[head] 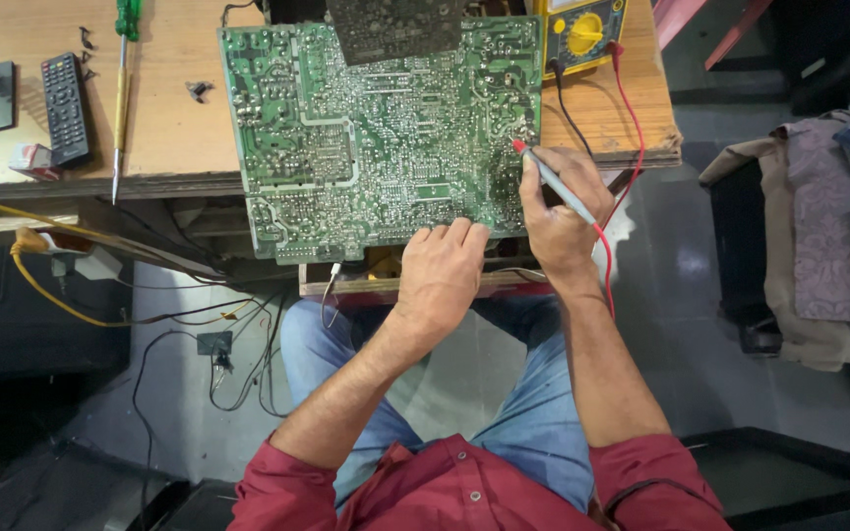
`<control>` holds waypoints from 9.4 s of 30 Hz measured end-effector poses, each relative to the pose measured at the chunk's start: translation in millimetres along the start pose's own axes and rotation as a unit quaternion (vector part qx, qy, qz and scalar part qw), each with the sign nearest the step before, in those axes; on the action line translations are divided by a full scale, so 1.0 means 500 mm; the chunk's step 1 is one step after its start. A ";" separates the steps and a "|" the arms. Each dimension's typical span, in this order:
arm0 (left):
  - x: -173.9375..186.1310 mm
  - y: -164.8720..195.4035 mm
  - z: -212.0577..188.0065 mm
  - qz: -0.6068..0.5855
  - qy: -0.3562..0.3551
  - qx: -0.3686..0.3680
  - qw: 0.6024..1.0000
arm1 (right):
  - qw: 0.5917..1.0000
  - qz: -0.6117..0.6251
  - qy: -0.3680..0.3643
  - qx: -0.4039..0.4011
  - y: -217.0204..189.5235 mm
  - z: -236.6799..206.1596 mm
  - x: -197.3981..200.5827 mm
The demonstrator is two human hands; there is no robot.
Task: The person sits on the floor in front of a workbench holding a large green circuit board propped against a device. They hold a multimeter probe in one hand and touch its tip to different points across the board's solder side, moving between components while steadying the board with the other hand.
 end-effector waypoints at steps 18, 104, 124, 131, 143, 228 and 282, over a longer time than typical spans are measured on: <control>-0.006 -0.002 -0.004 0.002 -0.004 0.004 1.000 | 0.982 0.142 0.034 -0.118 0.081 -0.025 0.002; -0.010 -0.004 -0.003 -0.013 -0.012 0.004 1.000 | 0.999 0.036 0.003 -0.018 0.027 -0.009 0.009; -0.011 -0.005 -0.004 -0.017 -0.010 0.002 1.000 | 0.999 0.048 0.005 -0.016 0.024 -0.007 0.009; -0.008 -0.003 -0.003 -0.017 -0.006 0.000 1.000 | 0.999 0.049 0.004 -0.018 0.026 -0.007 0.009; -0.009 -0.005 -0.003 -0.022 -0.010 0.006 1.000 | 0.999 0.043 0.005 -0.018 0.030 -0.008 0.009; -0.010 -0.010 -0.012 -0.025 0.017 0.017 0.999 | 1.000 0.008 0.002 -0.001 -0.013 -0.031 -0.004; -0.098 -0.183 -0.274 -0.631 0.208 0.405 0.628 | 0.990 0.090 -0.112 0.003 -0.161 -0.138 -0.085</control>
Point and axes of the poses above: each hand's wrist, its own z-axis towards the middle knuckle, its own x-axis out of the back of the hand, y = z × x, the point moved 10 cm from there along z, towards the middle knuckle, and after that the axes turned 1 degree about z, right-handed, at the moved point
